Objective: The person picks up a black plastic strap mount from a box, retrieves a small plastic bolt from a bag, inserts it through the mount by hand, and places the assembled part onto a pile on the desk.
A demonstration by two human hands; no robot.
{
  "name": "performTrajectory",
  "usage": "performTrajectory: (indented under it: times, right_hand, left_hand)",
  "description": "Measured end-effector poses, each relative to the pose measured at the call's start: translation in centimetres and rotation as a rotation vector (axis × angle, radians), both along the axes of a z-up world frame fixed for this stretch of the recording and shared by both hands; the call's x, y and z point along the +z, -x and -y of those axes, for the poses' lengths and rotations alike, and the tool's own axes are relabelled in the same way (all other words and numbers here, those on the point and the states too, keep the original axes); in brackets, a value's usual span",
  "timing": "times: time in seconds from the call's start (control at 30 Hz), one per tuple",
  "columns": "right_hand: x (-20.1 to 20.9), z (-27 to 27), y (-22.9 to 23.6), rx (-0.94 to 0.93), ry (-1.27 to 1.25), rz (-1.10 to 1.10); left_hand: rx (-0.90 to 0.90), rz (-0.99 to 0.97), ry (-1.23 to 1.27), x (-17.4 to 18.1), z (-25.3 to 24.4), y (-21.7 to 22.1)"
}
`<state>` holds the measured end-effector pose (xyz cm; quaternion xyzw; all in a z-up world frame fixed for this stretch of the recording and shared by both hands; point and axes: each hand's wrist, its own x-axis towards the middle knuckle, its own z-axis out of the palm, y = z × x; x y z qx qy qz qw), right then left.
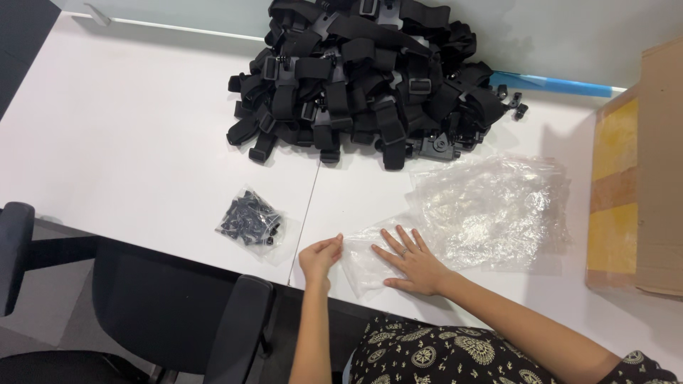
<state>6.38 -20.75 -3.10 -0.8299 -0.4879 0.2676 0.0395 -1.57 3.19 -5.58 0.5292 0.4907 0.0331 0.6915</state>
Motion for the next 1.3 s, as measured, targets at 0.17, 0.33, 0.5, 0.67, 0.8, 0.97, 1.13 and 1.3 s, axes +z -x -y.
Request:
performTrajectory:
  times: [0.17,0.33,0.5,0.67,0.8,0.97,1.13,1.3]
  right_hand:
    - [-0.3,-0.2,0.3,-0.008,0.015,0.001]
    - [-0.6,-1.0,0.6,-0.043,0.061,-0.006]
    - [-1.0,-1.9,1.2,-0.109,0.123,-0.015]
    - [-1.5,-1.8,1.2,-0.141,0.064,-0.041]
    - [-2.0,-1.9,1.0,-0.139,0.072,-0.040]
    - [-1.9,-2.0,1.3,-0.158,0.067,-0.020]
    - [-0.5,-2.3,1.6,-0.159,0.081,-0.012]
    - [0.8,-2.3,2.0,-0.181,0.106,-0.045]
  left_hand:
    - [0.128,0.053,-0.002,-0.3,0.4,-0.4]
    - [0.049,-0.011,-0.040,1.0,1.3,1.6]
    - [-0.253,-0.219,0.051,2.9,1.5,6.1]
    - [-0.187,-0.047,0.154,1.8,1.8,7.8]
    - [-0.173,-0.062,0.073,-0.6,1.5,8.3]
    - [-0.329,-0.094,-0.005,-1.9,1.1,7.9]
    - [-0.438,-0.328,-0.339,1.5,2.3,7.0]
    - [-0.334,-0.086,-0.772,5.1,5.7,5.5]
